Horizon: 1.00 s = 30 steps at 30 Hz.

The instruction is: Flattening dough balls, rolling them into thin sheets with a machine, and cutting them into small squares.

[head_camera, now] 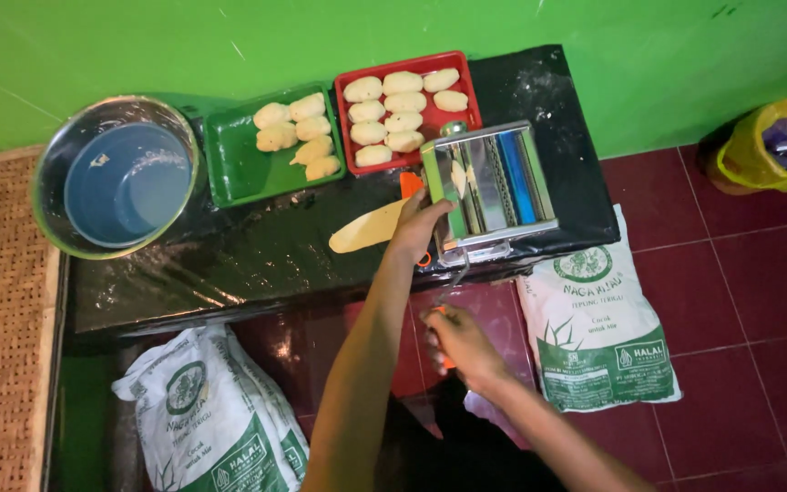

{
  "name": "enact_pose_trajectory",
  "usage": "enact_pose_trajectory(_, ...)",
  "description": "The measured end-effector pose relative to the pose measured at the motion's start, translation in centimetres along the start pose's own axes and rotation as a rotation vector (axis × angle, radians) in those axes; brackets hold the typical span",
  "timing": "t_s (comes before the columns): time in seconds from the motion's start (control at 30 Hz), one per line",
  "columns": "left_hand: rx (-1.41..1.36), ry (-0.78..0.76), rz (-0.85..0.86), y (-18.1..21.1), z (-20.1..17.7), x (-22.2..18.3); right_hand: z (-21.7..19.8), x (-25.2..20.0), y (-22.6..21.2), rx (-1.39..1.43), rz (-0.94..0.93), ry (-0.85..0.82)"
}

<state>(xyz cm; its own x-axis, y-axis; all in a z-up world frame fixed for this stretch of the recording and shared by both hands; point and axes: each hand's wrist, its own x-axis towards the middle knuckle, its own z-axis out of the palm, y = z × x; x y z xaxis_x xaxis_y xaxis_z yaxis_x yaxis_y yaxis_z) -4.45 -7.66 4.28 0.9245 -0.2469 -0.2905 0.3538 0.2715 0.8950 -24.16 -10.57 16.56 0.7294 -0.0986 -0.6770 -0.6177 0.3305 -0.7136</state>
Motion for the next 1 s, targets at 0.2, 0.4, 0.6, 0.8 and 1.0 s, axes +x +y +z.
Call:
enact_pose_trajectory(0.2,-0.175,-0.036,-0.049,-3.7,-0.7,2.2,-2.9,-2.0,-2.3,0.042,-0.079,0.092)
enact_pose_trajectory(0.4,-0.188,-0.058,-0.057,-2.2,-0.2,1.7,-7.0,-2.0,-3.1,-0.129,-0.19,0.194)
enact_pose_trajectory(0.6,-0.096,0.106,-0.182,0.8,2.2,0.1,-11.3,-0.5,-1.6,-0.644,-0.329,0.454)
enact_pose_trajectory(0.8,-0.094,0.124,-0.209,0.2,2.1,1.3,-14.9,4.4,2.2,-0.764,-0.289,0.522)
enact_pose_trajectory(1.0,-0.2,0.042,-0.193,0.5,1.7,0.7,-13.0,5.5,2.8,-0.866,-0.192,0.458)
